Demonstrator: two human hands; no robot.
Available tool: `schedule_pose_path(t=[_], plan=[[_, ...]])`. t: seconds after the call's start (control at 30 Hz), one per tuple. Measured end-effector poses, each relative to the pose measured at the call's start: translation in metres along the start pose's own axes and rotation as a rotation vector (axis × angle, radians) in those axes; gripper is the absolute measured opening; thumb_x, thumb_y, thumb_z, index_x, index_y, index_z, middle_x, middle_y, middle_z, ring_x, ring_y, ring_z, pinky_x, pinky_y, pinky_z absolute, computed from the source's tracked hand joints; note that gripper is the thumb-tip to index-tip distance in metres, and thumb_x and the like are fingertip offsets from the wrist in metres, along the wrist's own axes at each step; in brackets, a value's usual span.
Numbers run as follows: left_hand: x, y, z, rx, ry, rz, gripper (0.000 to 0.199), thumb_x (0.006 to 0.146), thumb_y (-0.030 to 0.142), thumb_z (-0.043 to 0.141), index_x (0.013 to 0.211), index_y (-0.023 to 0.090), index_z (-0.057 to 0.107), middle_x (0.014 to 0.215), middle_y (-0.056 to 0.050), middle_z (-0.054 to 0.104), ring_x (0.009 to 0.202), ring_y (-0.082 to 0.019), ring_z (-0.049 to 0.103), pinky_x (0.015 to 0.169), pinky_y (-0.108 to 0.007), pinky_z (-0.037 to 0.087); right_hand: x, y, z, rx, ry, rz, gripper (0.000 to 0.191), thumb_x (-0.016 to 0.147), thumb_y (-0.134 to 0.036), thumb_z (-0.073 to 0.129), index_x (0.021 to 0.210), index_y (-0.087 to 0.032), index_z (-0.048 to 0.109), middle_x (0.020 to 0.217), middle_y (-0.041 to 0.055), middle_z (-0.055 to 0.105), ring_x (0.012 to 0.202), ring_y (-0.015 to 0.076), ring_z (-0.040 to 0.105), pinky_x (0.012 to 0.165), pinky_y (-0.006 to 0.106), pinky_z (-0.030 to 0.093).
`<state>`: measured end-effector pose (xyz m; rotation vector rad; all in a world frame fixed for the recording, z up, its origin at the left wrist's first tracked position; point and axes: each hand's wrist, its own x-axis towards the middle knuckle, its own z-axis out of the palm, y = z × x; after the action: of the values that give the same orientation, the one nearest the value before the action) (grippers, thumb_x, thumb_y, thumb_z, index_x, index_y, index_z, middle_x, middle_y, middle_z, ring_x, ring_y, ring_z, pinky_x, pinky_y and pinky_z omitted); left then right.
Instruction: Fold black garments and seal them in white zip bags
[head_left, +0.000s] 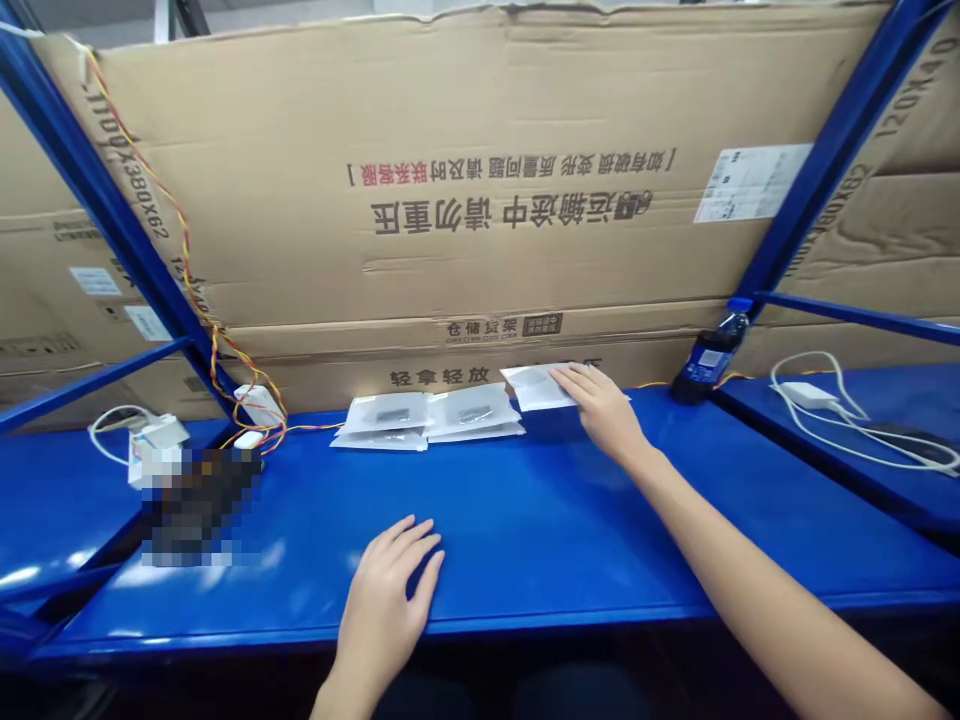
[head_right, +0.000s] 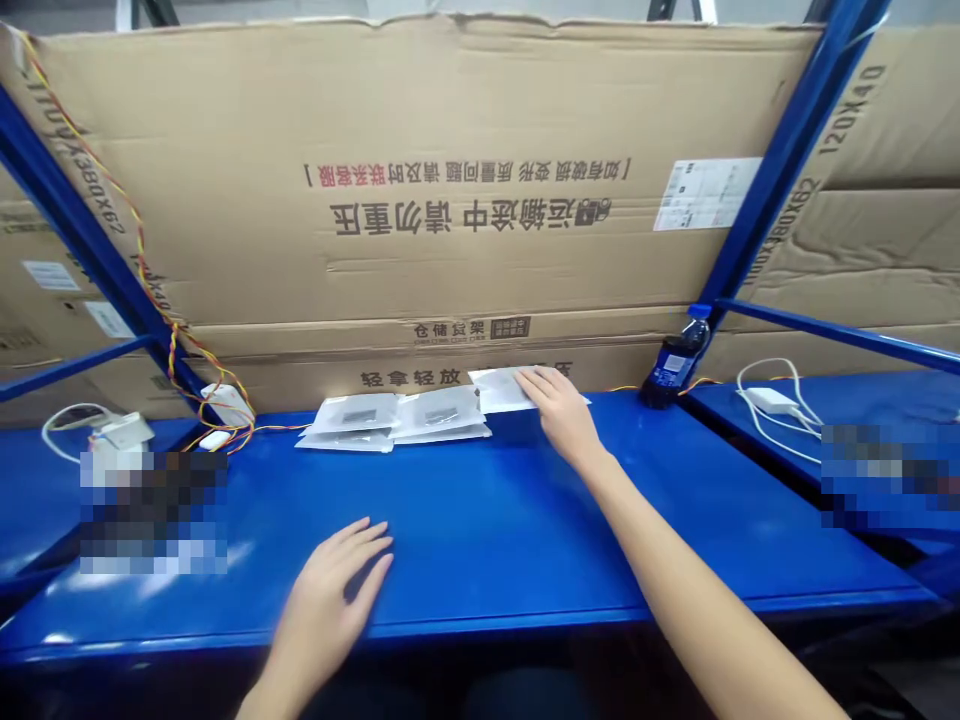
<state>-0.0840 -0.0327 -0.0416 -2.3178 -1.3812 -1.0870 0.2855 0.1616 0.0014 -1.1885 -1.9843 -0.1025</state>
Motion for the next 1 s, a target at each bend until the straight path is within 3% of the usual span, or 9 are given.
schedule_pose_path(t=[0.2,0.27,0.33,0.43,0.57,0.67,0.77,0.93,1.0], plan=[[0.003,0.003,0.001,-0.002,0.029,0.011,0.021,0.103,0.028,0.06,0.11,0.024,0.079,0.11,-0.007,0.083,0.108,-0.029,0.079,0.088,-0.045,0.068,-0.015,0.02,0.019,0.162,-0.086,0.21,0.056,0.075,-0.016,0.058,0.128,-0.021,0.074,0.141,0.0146,0.07,0.144,0.0374,0.054,0.124,0.067,0.03],[0.004,0.002,0.001,0.001,0.037,0.011,0.02,0.103,0.028,0.061,0.11,0.024,0.079,0.109,-0.007,0.083,0.106,-0.029,0.08,0.087,-0.044,0.068,-0.017,0.006,0.024,0.227,-0.057,0.3,0.045,0.078,-0.025,0.062,0.121,-0.02,0.076,0.135,0.0151,0.073,0.134,0.0366,0.061,0.119,0.06,0.041],[0.005,0.002,0.0,0.003,0.046,0.005,0.02,0.102,0.028,0.061,0.11,0.024,0.079,0.109,-0.006,0.084,0.105,-0.028,0.08,0.086,-0.044,0.069,-0.014,-0.016,0.036,0.309,-0.051,0.411,0.028,0.087,-0.039,0.063,0.099,-0.018,0.077,0.106,0.016,0.08,0.105,0.0342,0.074,0.098,0.053,0.059],[0.007,0.003,-0.001,-0.006,0.062,0.0,0.019,0.102,0.029,0.061,0.109,0.025,0.079,0.108,-0.005,0.084,0.103,-0.028,0.08,0.085,-0.042,0.069,-0.004,-0.052,0.07,0.509,-0.119,0.554,0.046,0.093,-0.06,0.06,0.073,-0.02,0.068,0.066,0.0109,0.072,0.056,0.0235,0.069,0.053,0.036,0.059],[0.008,0.005,-0.001,-0.01,0.072,0.004,0.02,0.102,0.027,0.06,0.107,0.024,0.079,0.107,-0.006,0.084,0.102,-0.027,0.081,0.084,-0.041,0.069,0.013,-0.081,0.103,0.777,-0.045,0.666,0.042,0.092,-0.062,0.057,0.077,-0.022,0.059,0.075,0.0091,0.072,0.063,0.0208,0.071,0.049,0.031,0.057],[0.008,0.007,-0.002,-0.043,0.084,-0.015,0.019,0.101,0.025,0.061,0.105,0.024,0.08,0.104,-0.006,0.084,0.101,-0.027,0.081,0.084,-0.041,0.069,0.021,-0.078,0.089,0.916,0.075,0.689,0.035,0.089,-0.06,0.05,0.082,-0.025,0.054,0.083,0.0077,0.07,0.086,0.0243,0.072,0.064,0.035,0.062],[0.013,0.01,-0.008,-0.153,0.076,-0.107,0.018,0.101,0.028,0.063,0.102,0.026,0.081,0.097,-0.004,0.085,0.093,-0.024,0.082,0.08,-0.035,0.069,0.022,-0.065,0.056,1.011,0.101,0.675,0.032,0.083,-0.058,0.046,0.085,-0.026,0.052,0.079,0.0053,0.067,0.087,0.0263,0.068,0.067,0.036,0.059],[0.062,0.007,-0.022,-0.282,0.151,-0.286,0.019,0.1,0.033,0.066,0.106,0.023,0.08,0.102,-0.006,0.084,0.092,-0.023,0.08,0.087,-0.035,0.066,0.008,-0.077,0.038,1.071,-0.2,0.601,0.026,0.072,-0.048,0.057,0.067,-0.025,0.047,0.062,-0.0009,0.054,0.061,0.018,0.051,0.059,0.031,0.047],[0.094,0.0,-0.016,-0.35,0.044,-0.315,0.025,0.101,0.038,0.063,0.111,0.021,0.079,0.108,-0.009,0.082,0.098,-0.025,0.077,0.09,-0.038,0.062,0.0,-0.095,0.048,1.051,-0.346,0.541,0.027,0.071,-0.042,0.061,0.06,-0.024,0.044,0.059,-0.0029,0.049,0.059,0.0151,0.044,0.058,0.029,0.042]])
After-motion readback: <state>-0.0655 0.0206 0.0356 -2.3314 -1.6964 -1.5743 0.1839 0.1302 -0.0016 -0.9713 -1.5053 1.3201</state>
